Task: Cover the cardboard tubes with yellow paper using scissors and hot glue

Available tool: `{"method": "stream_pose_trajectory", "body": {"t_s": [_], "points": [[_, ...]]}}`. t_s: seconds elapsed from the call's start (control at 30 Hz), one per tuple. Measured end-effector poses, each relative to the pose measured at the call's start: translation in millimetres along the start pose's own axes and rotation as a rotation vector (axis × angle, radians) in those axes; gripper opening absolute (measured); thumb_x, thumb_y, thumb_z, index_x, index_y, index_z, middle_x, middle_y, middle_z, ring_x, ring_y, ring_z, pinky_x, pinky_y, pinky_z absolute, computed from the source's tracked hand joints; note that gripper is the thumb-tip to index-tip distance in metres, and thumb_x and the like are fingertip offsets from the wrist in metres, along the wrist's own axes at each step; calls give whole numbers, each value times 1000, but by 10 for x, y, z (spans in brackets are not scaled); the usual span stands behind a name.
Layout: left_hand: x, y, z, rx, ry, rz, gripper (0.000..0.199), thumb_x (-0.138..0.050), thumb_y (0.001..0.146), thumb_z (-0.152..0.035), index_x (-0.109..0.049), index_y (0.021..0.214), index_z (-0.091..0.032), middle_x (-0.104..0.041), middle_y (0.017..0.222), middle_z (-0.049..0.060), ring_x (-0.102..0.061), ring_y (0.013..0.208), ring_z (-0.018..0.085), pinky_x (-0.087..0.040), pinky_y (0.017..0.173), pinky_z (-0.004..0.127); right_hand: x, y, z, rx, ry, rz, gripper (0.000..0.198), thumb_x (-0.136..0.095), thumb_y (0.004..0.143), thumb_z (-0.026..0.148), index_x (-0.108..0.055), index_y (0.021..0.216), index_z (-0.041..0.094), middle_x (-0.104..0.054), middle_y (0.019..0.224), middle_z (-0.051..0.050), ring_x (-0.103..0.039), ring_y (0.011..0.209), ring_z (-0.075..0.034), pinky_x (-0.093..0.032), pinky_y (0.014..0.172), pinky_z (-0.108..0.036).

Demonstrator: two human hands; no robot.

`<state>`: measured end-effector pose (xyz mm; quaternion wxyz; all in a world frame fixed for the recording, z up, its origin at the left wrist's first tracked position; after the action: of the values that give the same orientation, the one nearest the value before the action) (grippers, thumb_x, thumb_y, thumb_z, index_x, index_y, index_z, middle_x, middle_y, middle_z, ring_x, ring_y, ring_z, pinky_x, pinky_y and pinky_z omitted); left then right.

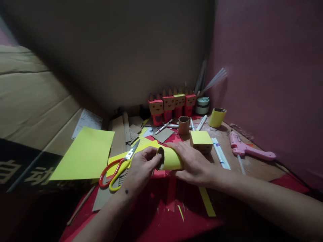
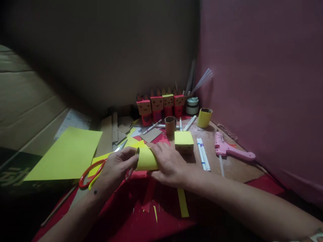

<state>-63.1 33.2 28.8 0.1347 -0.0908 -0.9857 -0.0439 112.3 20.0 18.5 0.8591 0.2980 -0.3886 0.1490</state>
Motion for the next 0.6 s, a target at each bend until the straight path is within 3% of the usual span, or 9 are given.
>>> {"method": "stream_pose_trajectory", "body": {"t_s": [0.2, 0.33, 0.47, 0.6], "points": [[-7, -38, 18, -68, 60, -4, 9, -64, 76, -25, -67, 75, -16, -62, 65, -2, -53, 60, 11, -43, 55, 21, -14, -9, -24, -32, 78, 82, 86, -74, 67, 27, -35, 142, 8, -56, 131, -20, -57, 112, -32, -48, 93, -45], [-12, -52, -7, -82, 36, 31, 14, -62, 78, -28, -66, 85, -17, -63, 69, -2, -53, 59, 10, -45, 54, 21, -27, -14, -38, 21, 115, 65, 79, -75, 69, 32, -41, 137, 10, -55, 132, -20, -56, 116, -32, -46, 95, -46], [-12, -54, 1, -68, 36, 47, 16, -61, 78, -28, -65, 88, -16, -60, 65, -3, -46, 47, 7, -39, 43, 19, -46, -15, -46, -15, 219, 94, 73, -74, 66, 22, -46, 132, 12, -59, 122, -15, -59, 107, -28, -50, 89, -41], [11, -44, -8, -80, 72, 18, 22, -61, 79, -35, -64, 91, -17, -63, 70, -1, -54, 53, 9, -45, 49, 21, -64, -16, -59, -59, 278, 54, 68, -73, 66, 18, -48, 128, 12, -60, 115, -13, -60, 98, -26, -51, 82, -41]]}}
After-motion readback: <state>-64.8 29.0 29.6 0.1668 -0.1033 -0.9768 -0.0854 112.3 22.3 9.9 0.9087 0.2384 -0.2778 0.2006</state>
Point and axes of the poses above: each hand's wrist, its own y-axis towards the middle knuckle, its own x-axis out of the back of the hand, z = x × y, the point moved 2 cm from there along y, towards the middle knuckle
